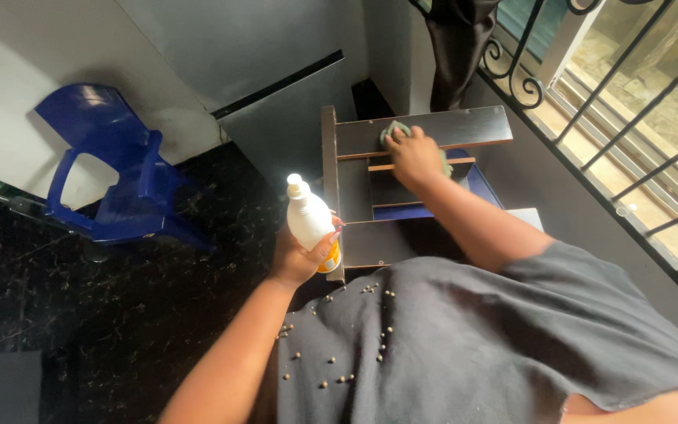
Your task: The person cleans a wooden shelf unit by spraying a cleaning solution from a white bottle and wiping the surfaces with a green cloth. They methodically clean each shelf and the sides of the unit, occasionally repositioning the shelf to access different areas.
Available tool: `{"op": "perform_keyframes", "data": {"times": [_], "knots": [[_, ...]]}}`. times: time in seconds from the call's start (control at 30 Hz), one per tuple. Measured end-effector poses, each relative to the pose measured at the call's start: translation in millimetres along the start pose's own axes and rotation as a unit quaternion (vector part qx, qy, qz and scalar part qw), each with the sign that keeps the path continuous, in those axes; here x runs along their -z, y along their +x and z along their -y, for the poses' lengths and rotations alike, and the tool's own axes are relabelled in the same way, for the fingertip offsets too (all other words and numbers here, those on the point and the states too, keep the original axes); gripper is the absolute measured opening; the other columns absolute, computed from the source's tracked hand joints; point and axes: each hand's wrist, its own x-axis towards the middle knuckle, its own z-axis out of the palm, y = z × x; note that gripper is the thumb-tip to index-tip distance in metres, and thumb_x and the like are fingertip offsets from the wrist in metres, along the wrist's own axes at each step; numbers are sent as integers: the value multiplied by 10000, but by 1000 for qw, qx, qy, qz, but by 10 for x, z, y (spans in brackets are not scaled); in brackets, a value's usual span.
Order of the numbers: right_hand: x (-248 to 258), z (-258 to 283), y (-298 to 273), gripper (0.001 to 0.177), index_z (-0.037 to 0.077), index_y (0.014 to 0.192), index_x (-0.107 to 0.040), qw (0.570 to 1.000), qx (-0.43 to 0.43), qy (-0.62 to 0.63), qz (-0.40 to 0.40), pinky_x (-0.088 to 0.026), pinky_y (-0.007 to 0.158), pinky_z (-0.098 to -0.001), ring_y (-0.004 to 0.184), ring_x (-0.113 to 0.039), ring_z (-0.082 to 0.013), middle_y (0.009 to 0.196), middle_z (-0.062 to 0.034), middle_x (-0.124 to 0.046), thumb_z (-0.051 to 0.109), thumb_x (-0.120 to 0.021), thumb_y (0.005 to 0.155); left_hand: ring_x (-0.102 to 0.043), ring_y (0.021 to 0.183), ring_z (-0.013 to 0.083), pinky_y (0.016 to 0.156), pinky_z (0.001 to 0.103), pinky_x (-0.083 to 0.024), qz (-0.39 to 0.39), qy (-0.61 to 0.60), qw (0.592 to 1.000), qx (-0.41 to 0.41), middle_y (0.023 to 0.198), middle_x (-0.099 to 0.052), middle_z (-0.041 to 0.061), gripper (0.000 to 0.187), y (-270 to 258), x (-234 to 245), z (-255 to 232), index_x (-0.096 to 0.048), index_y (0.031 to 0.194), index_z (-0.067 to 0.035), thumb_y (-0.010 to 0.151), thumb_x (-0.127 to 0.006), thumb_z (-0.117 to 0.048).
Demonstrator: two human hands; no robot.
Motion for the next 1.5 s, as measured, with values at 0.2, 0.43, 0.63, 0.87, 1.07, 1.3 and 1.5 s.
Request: {"op": "perform_keyframes", "data": {"times": [0.2,0.43,0.63,0.87,1.07,1.3,1.5], "knots": [[-39,-790,-200,280,187,1265,-719,983,-161,80,33,-551,895,-397,1098,-631,-290,1391,-64,-633,221,-569,1031,-720,1000,176,929,343,-578,31,-26,999,0,1062,-738,60,260,10,20,16,-651,1125,-65,887,-746,-101],[18,-490,494,240,115,1126,-753,973,-205,32,99,-578,881,-421,1102,-664,-357,1234,-182,-698,125,-631,920,-691,1021,165,961,346,-564,38,-139,989,13,1068,-703,59,311,13,-4,7,-588,1159,-60,894,-740,-112],[59,446,406,366,127,1273,-685,998,-20,60,27,-560,868,-416,1142,-628,-310,1319,-75,-656,124,-595,919,-691,1024,168,961,346,-567,28,-141,990,7,1064,-696,60,363,19,-18,50,-554,1200,-63,891,-744,-79],[222,-101,97,486,265,1344,-669,996,2,38,85,-567,825,-392,1041,-606,-302,1310,48,-687,85,-526,916,-696,1023,173,949,345,-571,31,-111,993,16,1070,-703,64,361,37,-16,50,-577,1181,-52,862,-745,-46],[-65,-124,836,259,96,957,-819,989,-130,35,60,-553,848,-407,1169,-614,-308,993,-95,-767,223,-593,956,-683,1026,165,955,330,-561,28,-138,990,5,1083,-693,61,371,23,-34,46,-568,1197,-62,869,-743,-53],[-164,675,784,273,151,1167,-762,998,57,37,-1,-547,822,-382,1141,-609,-259,1117,-25,-742,169,-556,988,-666,1060,166,982,334,-548,34,-169,985,-12,1121,-669,72,395,-29,-42,74,-564,1207,-44,862,-754,-57],[130,434,254,495,332,1306,-703,985,128,34,110,-534,826,-368,1066,-603,-262,1044,21,-746,105,-567,887,-693,1026,165,930,328,-583,30,-107,994,6,1107,-699,83,407,-23,-25,95,-560,1186,-41,836,-761,-85]]}}
